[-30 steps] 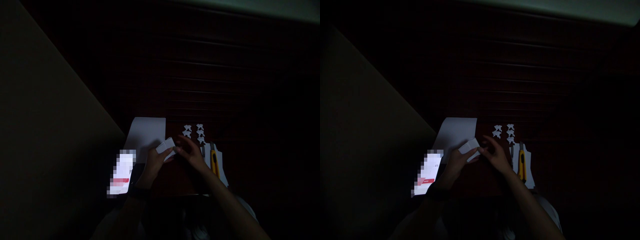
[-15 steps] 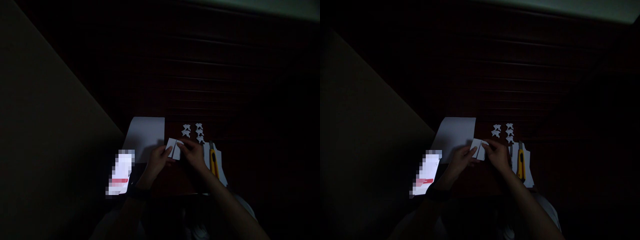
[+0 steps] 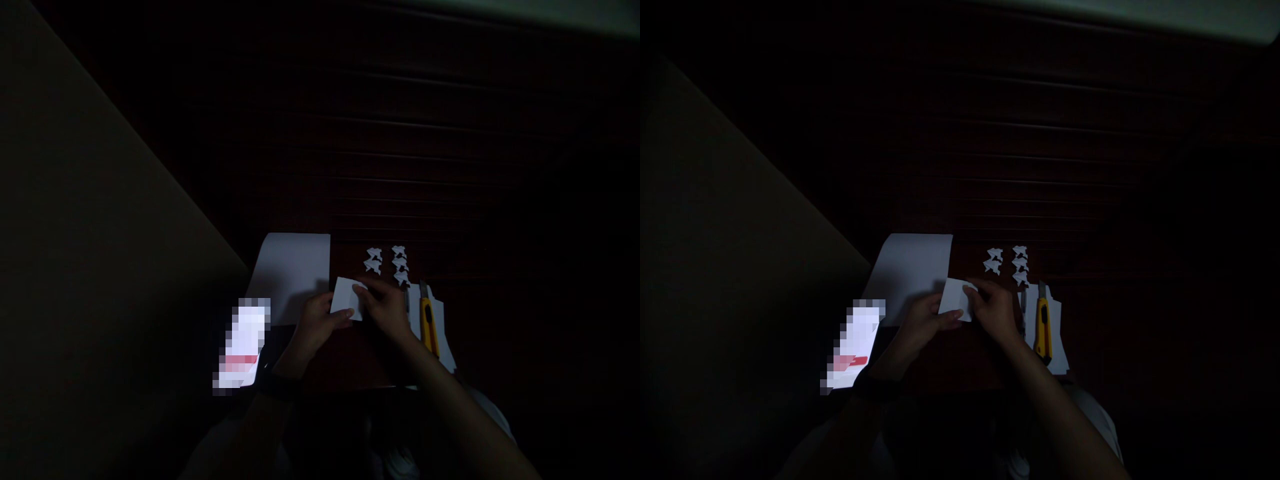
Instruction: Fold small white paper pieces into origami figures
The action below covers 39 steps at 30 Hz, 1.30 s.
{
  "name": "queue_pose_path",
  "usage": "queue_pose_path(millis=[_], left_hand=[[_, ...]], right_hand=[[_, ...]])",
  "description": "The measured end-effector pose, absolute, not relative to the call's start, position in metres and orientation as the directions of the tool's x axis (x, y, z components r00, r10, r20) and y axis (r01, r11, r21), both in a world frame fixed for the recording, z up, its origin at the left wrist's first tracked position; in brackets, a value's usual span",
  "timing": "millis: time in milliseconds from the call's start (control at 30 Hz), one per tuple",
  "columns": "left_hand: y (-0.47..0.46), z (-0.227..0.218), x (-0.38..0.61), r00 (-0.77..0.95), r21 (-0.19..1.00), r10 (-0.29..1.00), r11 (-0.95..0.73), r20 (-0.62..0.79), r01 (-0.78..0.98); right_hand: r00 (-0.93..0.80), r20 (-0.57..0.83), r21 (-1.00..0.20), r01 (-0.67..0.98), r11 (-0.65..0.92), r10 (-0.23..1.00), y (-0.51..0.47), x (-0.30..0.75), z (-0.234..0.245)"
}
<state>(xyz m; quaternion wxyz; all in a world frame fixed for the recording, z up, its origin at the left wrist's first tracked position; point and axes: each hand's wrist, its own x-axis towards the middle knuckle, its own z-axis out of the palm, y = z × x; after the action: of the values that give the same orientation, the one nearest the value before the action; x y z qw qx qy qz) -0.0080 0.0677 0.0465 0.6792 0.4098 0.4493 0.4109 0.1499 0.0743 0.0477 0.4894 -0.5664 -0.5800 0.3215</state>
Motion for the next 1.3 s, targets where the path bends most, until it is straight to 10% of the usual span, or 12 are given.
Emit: queue_pose_path(millis=[1300], left_hand=[[0.064,0.053,-0.007,0.298,0.884,0.871,0.445,-0.391,-0.139]], right_hand=[[-0.023,0.411,-0.65,0.694,0.311,0.911,0.074,0.152,0.041]])
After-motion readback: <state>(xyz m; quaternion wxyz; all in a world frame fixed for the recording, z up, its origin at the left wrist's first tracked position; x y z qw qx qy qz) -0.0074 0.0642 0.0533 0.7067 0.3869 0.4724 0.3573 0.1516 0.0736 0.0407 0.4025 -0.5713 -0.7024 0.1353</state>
